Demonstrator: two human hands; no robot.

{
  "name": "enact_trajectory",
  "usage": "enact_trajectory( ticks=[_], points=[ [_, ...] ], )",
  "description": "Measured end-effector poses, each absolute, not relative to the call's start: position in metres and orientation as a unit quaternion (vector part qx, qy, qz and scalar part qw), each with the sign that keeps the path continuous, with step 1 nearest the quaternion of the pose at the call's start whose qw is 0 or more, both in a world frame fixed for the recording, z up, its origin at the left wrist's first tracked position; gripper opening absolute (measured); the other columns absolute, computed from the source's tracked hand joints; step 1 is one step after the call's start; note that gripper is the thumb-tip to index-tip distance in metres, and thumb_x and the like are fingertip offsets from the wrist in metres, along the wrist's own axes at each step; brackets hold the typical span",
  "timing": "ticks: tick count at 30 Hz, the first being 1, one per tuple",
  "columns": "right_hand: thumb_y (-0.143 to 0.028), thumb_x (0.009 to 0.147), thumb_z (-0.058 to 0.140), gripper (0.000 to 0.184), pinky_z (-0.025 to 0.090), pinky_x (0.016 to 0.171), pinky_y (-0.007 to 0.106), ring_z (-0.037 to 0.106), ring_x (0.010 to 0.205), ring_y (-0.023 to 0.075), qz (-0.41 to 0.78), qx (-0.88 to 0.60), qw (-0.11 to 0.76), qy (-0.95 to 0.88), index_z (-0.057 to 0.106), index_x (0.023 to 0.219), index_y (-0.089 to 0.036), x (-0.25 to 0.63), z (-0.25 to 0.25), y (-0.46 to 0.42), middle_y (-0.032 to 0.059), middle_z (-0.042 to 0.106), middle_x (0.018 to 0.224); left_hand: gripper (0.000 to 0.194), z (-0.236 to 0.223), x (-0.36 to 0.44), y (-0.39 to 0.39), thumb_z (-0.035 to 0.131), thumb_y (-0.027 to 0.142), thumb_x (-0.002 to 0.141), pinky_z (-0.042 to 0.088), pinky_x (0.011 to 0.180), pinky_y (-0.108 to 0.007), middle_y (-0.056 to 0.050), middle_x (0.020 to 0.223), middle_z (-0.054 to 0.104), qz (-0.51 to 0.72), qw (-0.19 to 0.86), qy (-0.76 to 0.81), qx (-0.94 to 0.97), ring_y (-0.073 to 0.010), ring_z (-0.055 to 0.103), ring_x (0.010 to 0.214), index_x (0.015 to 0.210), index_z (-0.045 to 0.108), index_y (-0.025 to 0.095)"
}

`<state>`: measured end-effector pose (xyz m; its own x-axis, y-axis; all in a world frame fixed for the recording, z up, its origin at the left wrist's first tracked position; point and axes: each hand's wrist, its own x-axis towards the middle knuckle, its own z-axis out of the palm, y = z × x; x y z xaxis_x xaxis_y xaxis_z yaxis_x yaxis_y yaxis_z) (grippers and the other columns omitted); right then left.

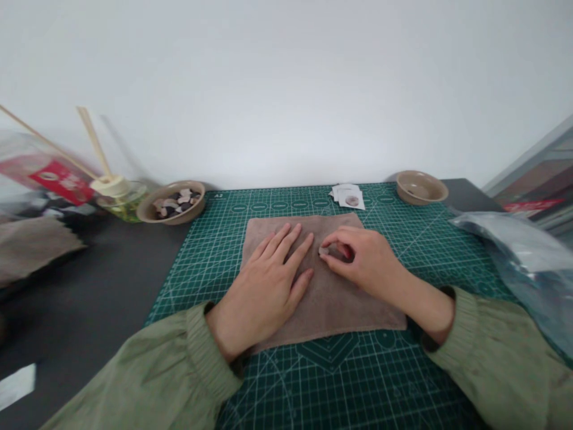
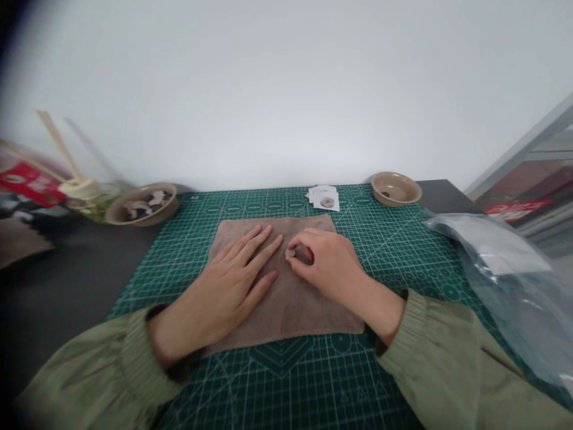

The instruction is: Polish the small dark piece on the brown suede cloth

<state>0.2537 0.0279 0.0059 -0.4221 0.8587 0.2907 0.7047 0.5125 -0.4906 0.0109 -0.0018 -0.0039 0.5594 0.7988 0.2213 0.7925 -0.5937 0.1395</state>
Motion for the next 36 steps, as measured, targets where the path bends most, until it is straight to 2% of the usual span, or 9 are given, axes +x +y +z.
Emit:
enact_trajectory(
  ticks=[11,14,16,20,22,24,28,31,36],
  points=[
    [-0.025,0.092,0.083,0.011,0.041,0.068,0.030,0.058,0.069,0.0139,0.199,-0.423,0.263,-0.844,0.082,0.103,-0.022,0.253,0.007,0.028,-0.0027,0.063,0.077,0.061,-0.004,0.010,-0.002,0.051,0.041,0.113,0.030,0.137,-0.059,-0.012,0.180,0.035,0.138,0.025,0.450,0.882,-0.0337,0.028,0.169,0.169,0.043,0.021],
    [-0.027,0.092,0.084,0.013,0.044,0.065,0.028,0.059,0.067,0.0126,0.263,-0.414,0.305,-0.817,0.082,0.104,-0.023,0.253,0.011,0.022,-0.0020,0.068,0.080,0.073,0.006,0.011,-0.002,0.068,0.044,0.104,0.037,0.134,-0.059,-0.013,0.180,0.035,0.193,0.063,0.454,0.867,-0.0352,0.038,0.165,0.168,0.043,0.023],
    [-0.033,0.095,0.082,0.016,0.046,0.060,0.027,0.061,0.064,0.0125,0.322,-0.431,0.346,-0.769,0.082,0.108,-0.023,0.255,0.014,0.019,-0.0015,0.071,0.079,0.081,0.014,0.014,-0.003,0.082,0.042,0.094,0.043,0.131,-0.054,-0.012,0.176,0.044,0.265,0.104,0.444,0.850,-0.0333,0.046,0.160,0.164,0.046,0.024],
    [-0.038,0.094,0.084,0.025,0.056,0.064,0.027,0.073,0.070,0.0153,0.451,-0.395,0.400,-0.693,0.077,0.110,-0.021,0.255,0.016,0.016,0.0028,0.080,0.089,0.053,0.023,0.018,-0.005,0.089,0.030,0.091,0.061,0.110,-0.041,-0.004,0.136,0.078,0.390,0.183,0.414,0.802,-0.0248,0.075,0.125,0.140,0.068,0.028],
    [-0.036,0.092,0.087,0.028,0.060,0.067,0.027,0.077,0.073,0.0166,0.499,-0.360,0.408,-0.675,0.074,0.111,-0.020,0.254,0.015,0.016,0.0047,0.081,0.094,0.035,0.023,0.019,-0.007,0.086,0.024,0.093,0.065,0.098,-0.035,-0.001,0.120,0.083,0.427,0.198,0.398,0.787,-0.0207,0.080,0.107,0.126,0.075,0.028],
    [-0.031,0.091,0.087,0.029,0.062,0.069,0.027,0.079,0.075,0.0174,0.523,-0.336,0.409,-0.668,0.072,0.112,-0.020,0.253,0.015,0.016,0.0047,0.081,0.094,0.023,0.022,0.019,-0.007,0.084,0.016,0.095,0.065,0.096,-0.030,0.001,0.114,0.085,0.456,0.201,0.374,0.782,-0.0181,0.081,0.104,0.114,0.079,0.026],
    [-0.027,0.095,0.082,0.026,0.062,0.069,0.026,0.081,0.078,0.0169,0.502,-0.321,0.416,-0.687,0.071,0.117,-0.021,0.253,0.015,0.014,0.0048,0.081,0.100,0.021,0.024,0.018,-0.008,0.083,0.010,0.094,0.063,0.099,-0.025,0.002,0.114,0.086,0.483,0.189,0.347,0.781,-0.0159,0.081,0.108,0.108,0.080,0.025],
    [-0.026,0.093,0.085,0.035,0.058,0.062,0.022,0.076,0.073,0.0122,0.419,-0.331,0.426,-0.731,0.071,0.125,-0.024,0.255,0.016,0.012,0.0037,0.081,0.107,0.026,0.026,0.018,-0.009,0.086,0.013,0.092,0.064,0.094,-0.024,0.004,0.110,0.086,0.481,0.171,0.378,0.773,-0.0145,0.082,0.100,0.113,0.080,0.026],
    [-0.027,0.095,0.084,0.025,0.048,0.053,0.017,0.062,0.060,0.0053,0.283,-0.331,0.433,-0.789,0.078,0.119,-0.025,0.258,0.018,0.011,-0.0021,0.079,0.095,0.029,0.027,0.018,-0.012,0.091,0.016,0.087,0.065,0.088,-0.020,0.005,0.103,0.086,0.484,0.169,0.406,0.756,-0.0125,0.083,0.090,0.112,0.080,0.026]
  ],
)
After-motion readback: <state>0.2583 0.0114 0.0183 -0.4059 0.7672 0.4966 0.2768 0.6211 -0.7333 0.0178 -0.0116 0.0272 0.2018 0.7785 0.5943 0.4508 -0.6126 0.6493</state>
